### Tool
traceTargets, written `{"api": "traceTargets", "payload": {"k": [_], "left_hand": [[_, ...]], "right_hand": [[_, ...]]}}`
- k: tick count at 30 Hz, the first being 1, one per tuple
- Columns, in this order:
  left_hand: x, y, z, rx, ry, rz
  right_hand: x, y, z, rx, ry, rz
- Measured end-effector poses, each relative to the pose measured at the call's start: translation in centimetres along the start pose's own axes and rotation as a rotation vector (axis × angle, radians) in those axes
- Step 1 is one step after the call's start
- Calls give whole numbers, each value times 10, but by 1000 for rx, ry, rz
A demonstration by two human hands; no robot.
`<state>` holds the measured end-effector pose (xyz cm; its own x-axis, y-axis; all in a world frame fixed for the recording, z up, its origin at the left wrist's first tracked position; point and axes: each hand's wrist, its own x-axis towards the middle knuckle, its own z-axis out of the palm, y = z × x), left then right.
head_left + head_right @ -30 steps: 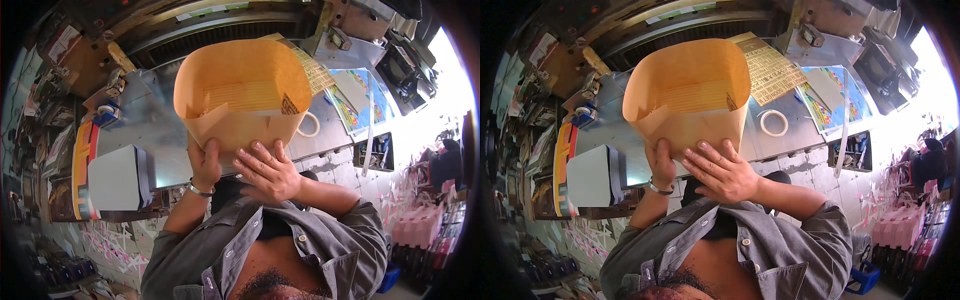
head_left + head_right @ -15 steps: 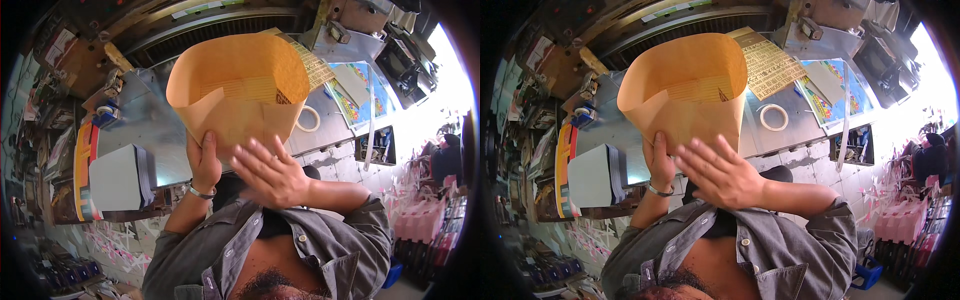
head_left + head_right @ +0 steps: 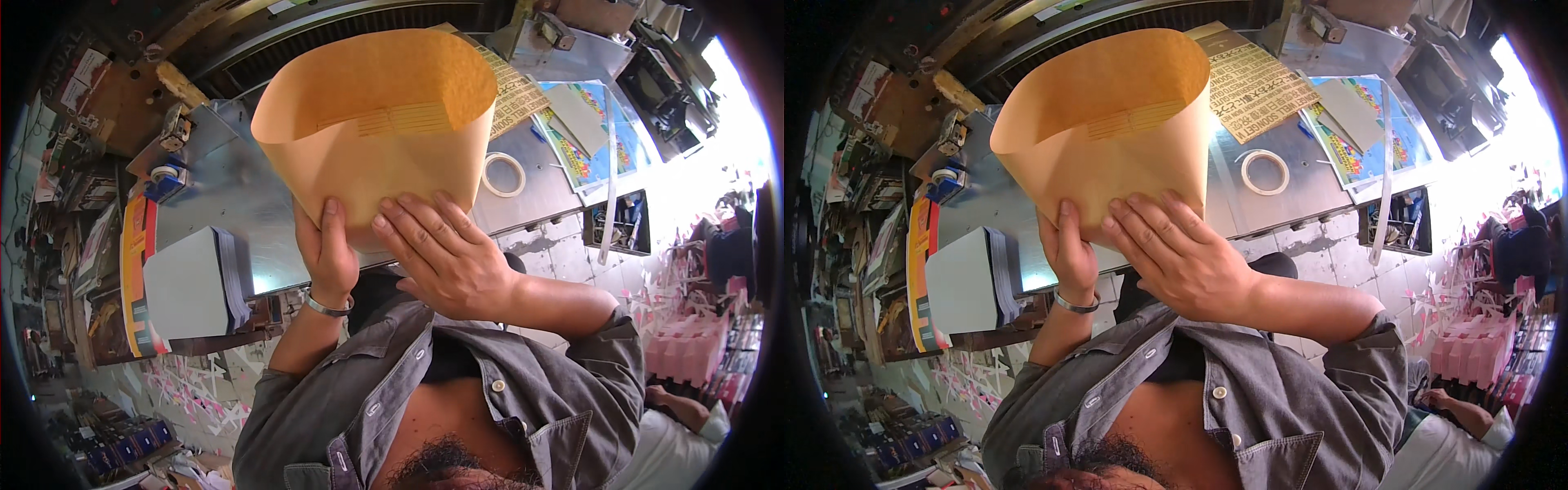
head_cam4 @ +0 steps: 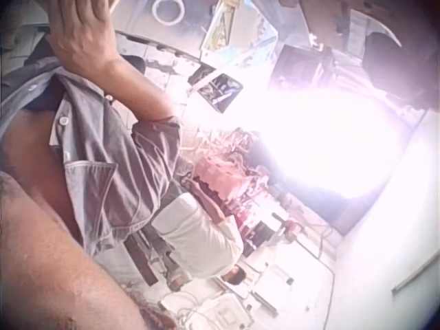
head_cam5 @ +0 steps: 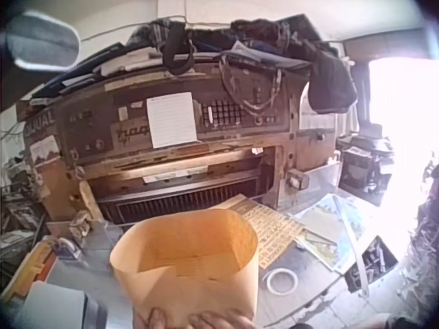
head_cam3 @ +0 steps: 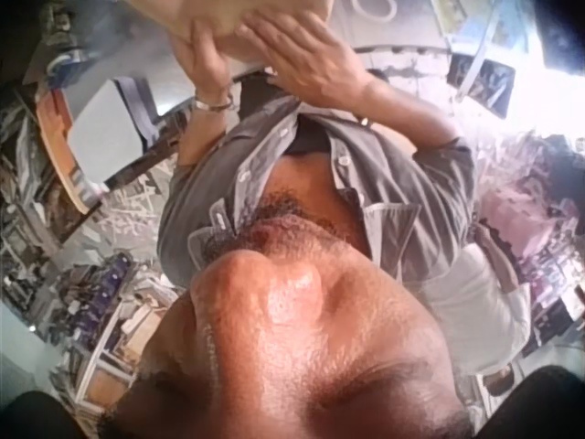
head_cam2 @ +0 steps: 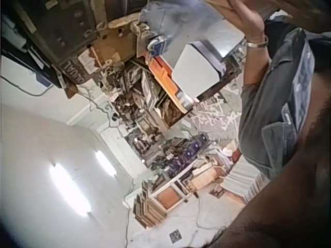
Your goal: The person wraps a package by folding paper around it and securing the edges with double-sided tape. The person then holds and reviews printed sheets with a coworker.
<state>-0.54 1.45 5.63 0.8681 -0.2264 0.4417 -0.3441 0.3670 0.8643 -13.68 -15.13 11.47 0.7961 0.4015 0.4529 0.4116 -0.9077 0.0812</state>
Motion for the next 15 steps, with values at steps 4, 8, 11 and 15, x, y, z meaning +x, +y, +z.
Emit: {"api": "traceTargets", "payload": {"k": [4, 8, 11, 15], "left_hand": [[0, 6, 6, -46, 25, -33], [0, 10, 6, -103, -17, -22], [0, 9, 6, -67, 36, -84], [2, 14, 8, -49, 32, -97]], "right_hand": [[11, 0, -3, 18, 17, 33], [17, 2, -4, 29, 49, 60], [25, 5, -7, 94, 22, 65], [38, 8, -4, 178, -2, 62]]}}
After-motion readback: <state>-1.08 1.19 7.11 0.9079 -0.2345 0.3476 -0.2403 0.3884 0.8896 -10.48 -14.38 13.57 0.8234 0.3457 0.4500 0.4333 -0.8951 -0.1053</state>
